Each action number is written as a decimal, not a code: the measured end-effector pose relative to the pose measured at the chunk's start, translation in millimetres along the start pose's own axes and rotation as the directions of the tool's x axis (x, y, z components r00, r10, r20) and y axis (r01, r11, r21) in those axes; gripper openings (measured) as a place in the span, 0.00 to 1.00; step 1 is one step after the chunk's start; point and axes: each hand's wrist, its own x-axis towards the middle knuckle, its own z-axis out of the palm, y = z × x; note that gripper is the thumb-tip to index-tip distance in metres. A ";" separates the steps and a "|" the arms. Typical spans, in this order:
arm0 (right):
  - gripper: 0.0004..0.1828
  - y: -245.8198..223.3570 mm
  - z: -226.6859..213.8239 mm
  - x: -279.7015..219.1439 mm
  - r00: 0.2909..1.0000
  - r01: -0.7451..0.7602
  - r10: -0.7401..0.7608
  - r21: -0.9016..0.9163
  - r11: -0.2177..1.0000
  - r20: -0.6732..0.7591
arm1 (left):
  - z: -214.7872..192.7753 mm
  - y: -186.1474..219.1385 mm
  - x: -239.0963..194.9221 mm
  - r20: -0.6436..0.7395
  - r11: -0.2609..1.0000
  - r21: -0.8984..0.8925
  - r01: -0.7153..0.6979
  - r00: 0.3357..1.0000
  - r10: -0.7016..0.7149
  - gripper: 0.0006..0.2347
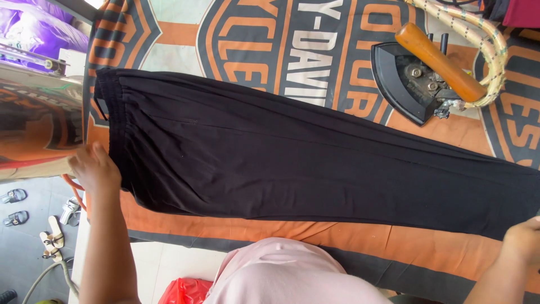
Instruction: The person irons a pair of black pants on an ironing board. They repeatedly smooth the fabric, fold the legs, and press the garment with a charcoal iron. The pants are folded and placed on a pile of other clothes at the end.
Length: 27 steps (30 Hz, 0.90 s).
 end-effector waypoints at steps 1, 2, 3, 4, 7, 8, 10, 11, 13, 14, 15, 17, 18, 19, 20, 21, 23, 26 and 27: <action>0.37 -14.6 -32.7 -14.2 0.986 -0.129 0.116 0.108 0.986 0.118 | 8.9 -28.2 -19.6 0.019 0.985 0.026 0.173 0.985 -0.174 0.21; 0.37 -15.5 -34.5 -17.2 0.987 -0.125 0.112 0.110 0.986 0.117 | 0.5 -13.2 -32.0 0.017 0.984 0.026 0.177 0.984 -0.177 0.21; 0.32 -15.5 -37.0 -20.7 0.996 -0.060 0.045 0.219 0.974 0.077 | -8.5 1.5 -45.2 0.100 0.949 -0.022 0.316 0.945 -0.312 0.20; 0.28 -15.2 -40.0 -24.9 0.999 0.009 -0.019 0.322 0.947 0.029 | -18.0 15.8 -58.6 0.190 0.891 -0.059 0.450 0.881 -0.433 0.21; 0.36 -45.3 -77.1 -15.7 0.986 -0.071 0.020 0.310 0.948 0.163 | -18.5 12.2 -60.1 0.189 0.914 -0.106 0.391 0.911 -0.367 0.20; 0.36 -49.2 -84.3 -18.5 0.987 -0.069 0.019 0.311 0.948 0.160 | -18.8 5.9 -60.1 0.188 0.914 -0.109 0.392 0.911 -0.368 0.20; 0.26 -61.8 -97.2 -19.2 0.994 -0.046 0.030 0.157 0.986 0.106 | -17.0 -3.5 -55.0 0.198 0.861 -0.268 0.432 0.899 -0.390 0.15; 0.26 -62.6 -107.8 -21.8 0.994 -0.046 0.030 0.159 0.986 0.101 | -14.2 -32.1 -48.2 0.198 0.859 -0.274 0.432 0.900 -0.389 0.15; 0.19 -65.3 -128.2 -24.5 0.999 -0.009 0.001 0.188 0.982 0.044 | -6.8 -87.6 -33.9 -0.191 0.978 -0.188 0.093 0.973 -0.130 0.15; 0.19 -64.9 -130.1 -25.5 0.999 -0.008 0.001 0.190 0.982 0.036 | -11.5 -91.8 -33.7 -0.195 0.976 -0.194 0.094 0.972 -0.132 0.15; 0.18 -64.9 -131.4 -26.7 1.000 0.025 -0.021 0.188 0.982 -0.018 | -15.9 -95.6 -32.5 -0.194 0.982 -0.167 0.092 0.973 -0.124 0.15; 0.19 -68.0 -130.8 -29.1 0.996 0.051 -0.038 0.183 0.982 -0.075 | -19.8 -91.3 -33.5 -0.191 0.986 -0.144 0.084 0.975 -0.111 0.15; 0.20 -71.2 -128.7 -30.1 0.991 0.019 0.005 0.178 0.984 -0.132 | -19.4 -83.2 -35.4 -0.145 0.973 -0.125 0.194 0.967 -0.211 0.18; 0.22 -73.6 -127.1 -31.0 0.981 -0.017 0.050 0.173 0.985 -0.189 | -17.5 -73.7 -35.9 -0.098 0.949 -0.102 0.298 0.946 -0.308 0.23; 0.22 -91.4 -154.4 -34.4 0.980 -0.025 0.058 0.171 0.985 -0.192 | -18.7 -54.5 -39.5 -0.094 0.951 -0.106 0.291 0.949 -0.301 0.23; 0.20 -109.9 -181.7 -34.1 0.980 -0.033 0.058 0.130 0.991 -0.192 | -18.2 -33.6 -42.4 -0.172 0.991 -0.008 0.132 0.976 -0.131 0.21; 0.19 -143.5 -202.5 -27.0 0.979 -0.045 0.060 0.083 0.996 -0.194 | -12.6 24.9 -48.3 -0.227 0.995 0.096 -0.028 0.973 0.050 0.20; 0.07 -205.1 -210.5 -23.3 0.855 0.405 -0.263 0.261 0.876 -0.447 | 3.3 140.5 -72.1 -0.198 0.756 -0.016 -0.655 0.743 0.639 0.14; 0.13 -243.7 -231.9 -28.2 0.832 0.534 -0.407 0.349 0.770 -0.376 | 9.6 184.3 -82.2 -0.084 0.631 -0.168 -0.757 0.649 0.756 0.09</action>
